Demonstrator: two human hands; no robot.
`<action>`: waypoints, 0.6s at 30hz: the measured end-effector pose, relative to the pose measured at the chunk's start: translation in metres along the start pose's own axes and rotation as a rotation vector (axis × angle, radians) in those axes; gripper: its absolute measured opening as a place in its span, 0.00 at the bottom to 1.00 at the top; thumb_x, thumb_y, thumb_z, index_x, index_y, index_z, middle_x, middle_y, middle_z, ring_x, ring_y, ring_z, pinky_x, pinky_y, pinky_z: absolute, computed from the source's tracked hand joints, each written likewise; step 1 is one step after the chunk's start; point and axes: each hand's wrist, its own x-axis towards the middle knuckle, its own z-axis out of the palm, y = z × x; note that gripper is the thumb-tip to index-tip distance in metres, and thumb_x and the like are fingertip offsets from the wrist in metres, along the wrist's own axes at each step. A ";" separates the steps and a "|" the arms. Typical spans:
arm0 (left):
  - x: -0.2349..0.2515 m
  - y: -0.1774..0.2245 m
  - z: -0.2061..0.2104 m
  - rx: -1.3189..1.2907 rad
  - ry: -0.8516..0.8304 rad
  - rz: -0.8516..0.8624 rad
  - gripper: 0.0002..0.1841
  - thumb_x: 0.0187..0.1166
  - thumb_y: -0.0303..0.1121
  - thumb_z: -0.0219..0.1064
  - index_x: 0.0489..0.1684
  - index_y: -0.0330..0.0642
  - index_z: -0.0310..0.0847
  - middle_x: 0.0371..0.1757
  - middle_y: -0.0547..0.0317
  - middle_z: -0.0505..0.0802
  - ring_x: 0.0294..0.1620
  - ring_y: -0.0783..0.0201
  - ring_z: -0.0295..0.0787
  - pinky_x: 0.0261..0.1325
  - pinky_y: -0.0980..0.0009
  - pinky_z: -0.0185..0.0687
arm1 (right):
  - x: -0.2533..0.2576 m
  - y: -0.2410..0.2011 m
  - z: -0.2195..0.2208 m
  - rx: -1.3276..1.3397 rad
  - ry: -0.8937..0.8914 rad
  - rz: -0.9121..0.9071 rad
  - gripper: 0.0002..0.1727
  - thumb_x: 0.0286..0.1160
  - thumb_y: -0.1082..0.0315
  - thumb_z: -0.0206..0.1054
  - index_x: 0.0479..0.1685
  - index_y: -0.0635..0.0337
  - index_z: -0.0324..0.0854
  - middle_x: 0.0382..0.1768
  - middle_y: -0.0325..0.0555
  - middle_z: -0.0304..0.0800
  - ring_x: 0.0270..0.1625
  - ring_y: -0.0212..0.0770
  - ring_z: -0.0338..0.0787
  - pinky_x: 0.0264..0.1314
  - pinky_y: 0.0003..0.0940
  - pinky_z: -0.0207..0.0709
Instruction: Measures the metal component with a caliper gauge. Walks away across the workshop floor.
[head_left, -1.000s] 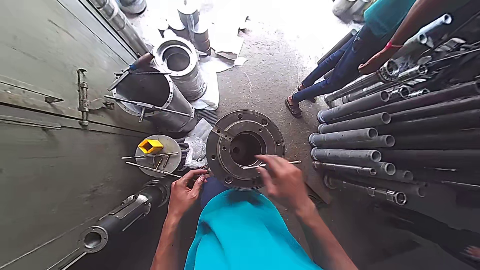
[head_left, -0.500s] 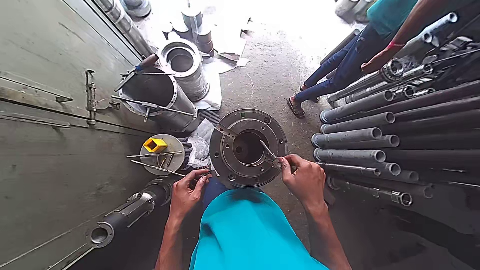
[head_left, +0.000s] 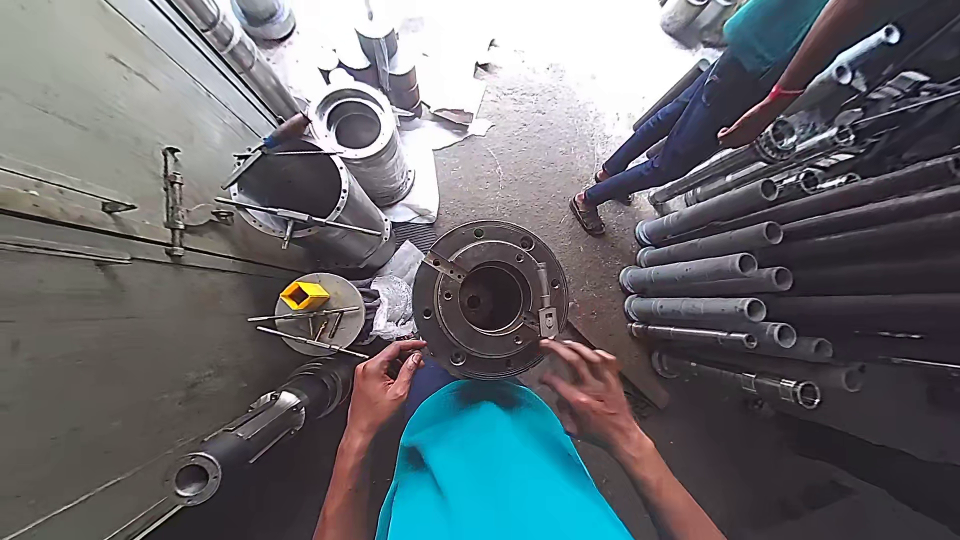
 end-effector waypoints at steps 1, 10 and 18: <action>0.000 -0.001 0.000 -0.007 0.008 -0.006 0.15 0.84 0.38 0.60 0.58 0.45 0.90 0.38 0.69 0.96 0.32 0.80 0.90 0.36 0.81 0.86 | -0.012 0.014 -0.006 -0.035 0.014 0.093 0.15 0.69 0.58 0.61 0.47 0.40 0.92 0.80 0.42 0.80 0.82 0.56 0.75 0.72 0.65 0.70; 0.011 0.006 0.009 0.027 -0.050 0.032 0.15 0.83 0.38 0.61 0.57 0.45 0.90 0.38 0.69 0.96 0.32 0.81 0.89 0.37 0.81 0.85 | 0.099 -0.015 -0.002 0.044 -0.024 0.312 0.29 0.85 0.37 0.51 0.58 0.43 0.91 0.92 0.42 0.60 0.95 0.59 0.51 0.85 0.73 0.53; -0.005 0.001 0.008 -0.013 0.025 0.007 0.15 0.84 0.38 0.60 0.57 0.44 0.90 0.40 0.68 0.97 0.36 0.79 0.92 0.43 0.79 0.88 | 0.000 -0.005 -0.007 0.003 0.073 0.281 0.28 0.86 0.40 0.49 0.42 0.44 0.94 0.81 0.51 0.78 0.88 0.64 0.66 0.85 0.76 0.52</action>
